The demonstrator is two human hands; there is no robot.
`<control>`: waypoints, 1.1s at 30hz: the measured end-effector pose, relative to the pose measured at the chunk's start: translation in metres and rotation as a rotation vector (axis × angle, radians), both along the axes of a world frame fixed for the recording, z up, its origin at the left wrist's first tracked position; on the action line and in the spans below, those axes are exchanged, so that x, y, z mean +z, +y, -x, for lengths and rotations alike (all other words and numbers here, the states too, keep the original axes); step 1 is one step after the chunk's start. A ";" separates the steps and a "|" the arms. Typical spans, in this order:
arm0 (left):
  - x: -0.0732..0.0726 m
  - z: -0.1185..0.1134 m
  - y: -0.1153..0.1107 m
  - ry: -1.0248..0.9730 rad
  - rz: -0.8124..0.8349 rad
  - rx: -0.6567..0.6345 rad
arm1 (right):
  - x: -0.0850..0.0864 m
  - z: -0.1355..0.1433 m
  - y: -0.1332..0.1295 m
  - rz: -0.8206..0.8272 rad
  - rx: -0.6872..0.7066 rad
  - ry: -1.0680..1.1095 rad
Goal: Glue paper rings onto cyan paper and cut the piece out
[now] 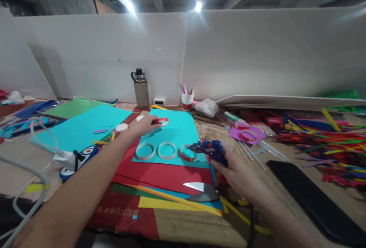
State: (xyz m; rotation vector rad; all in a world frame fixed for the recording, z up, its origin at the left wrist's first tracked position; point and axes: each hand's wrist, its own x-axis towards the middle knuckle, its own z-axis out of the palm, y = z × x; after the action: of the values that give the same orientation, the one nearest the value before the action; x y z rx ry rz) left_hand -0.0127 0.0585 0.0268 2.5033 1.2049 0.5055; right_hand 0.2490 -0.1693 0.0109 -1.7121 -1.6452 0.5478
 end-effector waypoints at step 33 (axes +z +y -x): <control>0.000 0.005 -0.013 -0.357 0.523 -0.009 | 0.003 0.003 -0.002 0.009 -0.041 -0.101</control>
State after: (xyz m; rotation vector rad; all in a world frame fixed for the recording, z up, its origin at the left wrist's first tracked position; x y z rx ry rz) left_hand -0.0175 0.0459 0.0272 1.8844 1.0240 0.5256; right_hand 0.2458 -0.1712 0.0138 -1.8018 -1.6761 0.4559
